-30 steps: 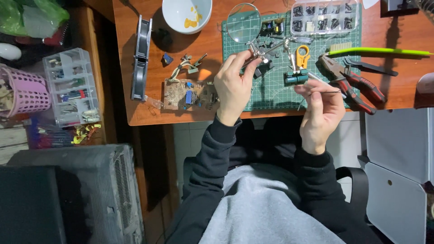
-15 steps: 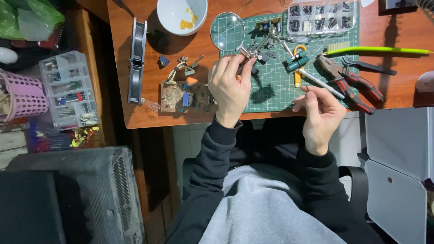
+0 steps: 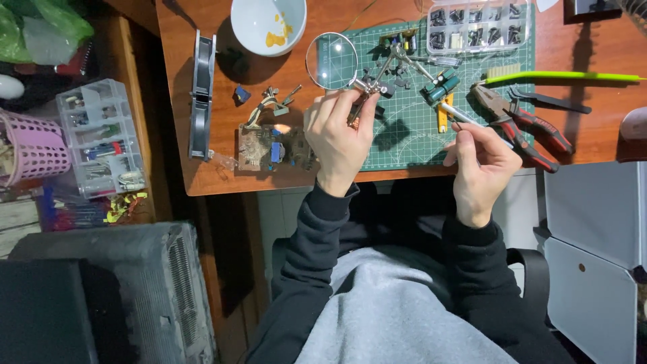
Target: The person sits at a workbench and handles a small electronic component, twisting its wires. They then use a soldering iron to heat the component and apply solder to the connection. Finally, they use a blue utility knife to trim the excess wire.
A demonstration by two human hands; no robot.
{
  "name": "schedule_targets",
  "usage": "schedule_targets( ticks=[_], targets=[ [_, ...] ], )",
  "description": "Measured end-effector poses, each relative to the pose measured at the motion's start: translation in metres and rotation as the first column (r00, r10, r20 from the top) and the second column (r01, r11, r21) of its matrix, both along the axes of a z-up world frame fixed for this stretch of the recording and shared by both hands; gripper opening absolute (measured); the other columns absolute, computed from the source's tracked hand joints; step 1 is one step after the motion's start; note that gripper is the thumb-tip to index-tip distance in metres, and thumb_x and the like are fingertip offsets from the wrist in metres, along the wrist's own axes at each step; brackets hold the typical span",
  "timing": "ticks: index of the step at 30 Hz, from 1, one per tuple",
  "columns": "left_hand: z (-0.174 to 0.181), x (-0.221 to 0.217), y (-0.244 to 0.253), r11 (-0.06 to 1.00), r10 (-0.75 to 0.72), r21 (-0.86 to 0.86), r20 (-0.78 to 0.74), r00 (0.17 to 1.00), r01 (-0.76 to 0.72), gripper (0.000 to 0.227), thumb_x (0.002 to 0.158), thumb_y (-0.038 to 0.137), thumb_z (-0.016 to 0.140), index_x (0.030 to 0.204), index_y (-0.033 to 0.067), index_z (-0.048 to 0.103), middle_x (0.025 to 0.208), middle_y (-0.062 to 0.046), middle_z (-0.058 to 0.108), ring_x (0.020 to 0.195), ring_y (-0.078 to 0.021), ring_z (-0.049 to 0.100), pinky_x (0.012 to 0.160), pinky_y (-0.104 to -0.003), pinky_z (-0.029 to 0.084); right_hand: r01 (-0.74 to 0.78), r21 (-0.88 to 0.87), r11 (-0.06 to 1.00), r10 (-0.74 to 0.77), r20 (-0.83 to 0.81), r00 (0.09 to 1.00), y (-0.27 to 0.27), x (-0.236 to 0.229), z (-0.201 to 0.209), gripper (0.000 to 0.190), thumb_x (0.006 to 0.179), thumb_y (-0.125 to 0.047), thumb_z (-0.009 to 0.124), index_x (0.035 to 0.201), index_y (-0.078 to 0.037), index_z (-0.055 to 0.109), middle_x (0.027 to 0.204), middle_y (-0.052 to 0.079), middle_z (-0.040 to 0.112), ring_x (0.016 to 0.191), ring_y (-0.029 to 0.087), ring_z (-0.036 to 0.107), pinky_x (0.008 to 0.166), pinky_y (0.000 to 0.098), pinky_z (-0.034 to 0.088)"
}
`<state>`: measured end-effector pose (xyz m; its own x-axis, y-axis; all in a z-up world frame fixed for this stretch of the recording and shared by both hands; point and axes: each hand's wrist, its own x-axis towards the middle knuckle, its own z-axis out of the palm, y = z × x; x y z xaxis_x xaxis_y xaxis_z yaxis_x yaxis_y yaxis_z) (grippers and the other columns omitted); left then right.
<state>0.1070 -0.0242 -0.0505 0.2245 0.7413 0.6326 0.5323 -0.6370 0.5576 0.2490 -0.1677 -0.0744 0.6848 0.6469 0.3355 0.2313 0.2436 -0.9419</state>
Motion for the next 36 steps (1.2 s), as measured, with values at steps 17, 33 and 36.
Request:
schedule_targets(
  ticks=[17,33,36],
  targets=[
    [-0.006,0.052,-0.070,0.822,-0.226,-0.334,0.553,0.802,0.462,0.015,0.088,0.024,0.078,0.102,0.0215,0.075,0.086,0.006,0.068,0.064,-0.0067,0.057,0.056,-0.021,0.044,0.123,0.110,0.986,-0.143,0.191,0.971,0.011,-0.002,0.003,0.012,0.099,0.006,0.066,0.106,0.013,0.073,0.086,0.020,0.060,0.066,0.025,0.064,0.066,0.0338,0.050],
    [-0.022,0.076,-0.064,0.669,-0.125,-0.362,0.807,0.577,0.650,0.011,0.084,0.016,0.080,0.088,0.0073,0.075,0.067,-0.001,0.063,0.057,0.0002,0.048,0.049,-0.017,0.041,0.173,0.076,0.982,-0.189,0.367,0.911,0.014,-0.007,0.019,0.015,0.100,-0.006,0.070,0.108,0.005,0.076,0.088,0.018,0.068,0.072,0.025,0.059,0.070,0.0368,0.048],
    [-0.017,0.073,-0.066,0.620,-0.102,-0.395,0.816,0.569,0.678,0.013,0.086,0.018,0.080,0.090,0.0061,0.075,0.060,0.000,0.061,0.058,0.0021,0.046,0.048,-0.016,0.039,0.111,0.019,0.994,-0.113,0.167,0.979,0.010,-0.002,0.002,0.009,0.101,0.003,0.066,0.102,0.007,0.073,0.072,0.014,0.061,0.063,0.017,0.059,0.064,0.0331,0.048]
  ],
)
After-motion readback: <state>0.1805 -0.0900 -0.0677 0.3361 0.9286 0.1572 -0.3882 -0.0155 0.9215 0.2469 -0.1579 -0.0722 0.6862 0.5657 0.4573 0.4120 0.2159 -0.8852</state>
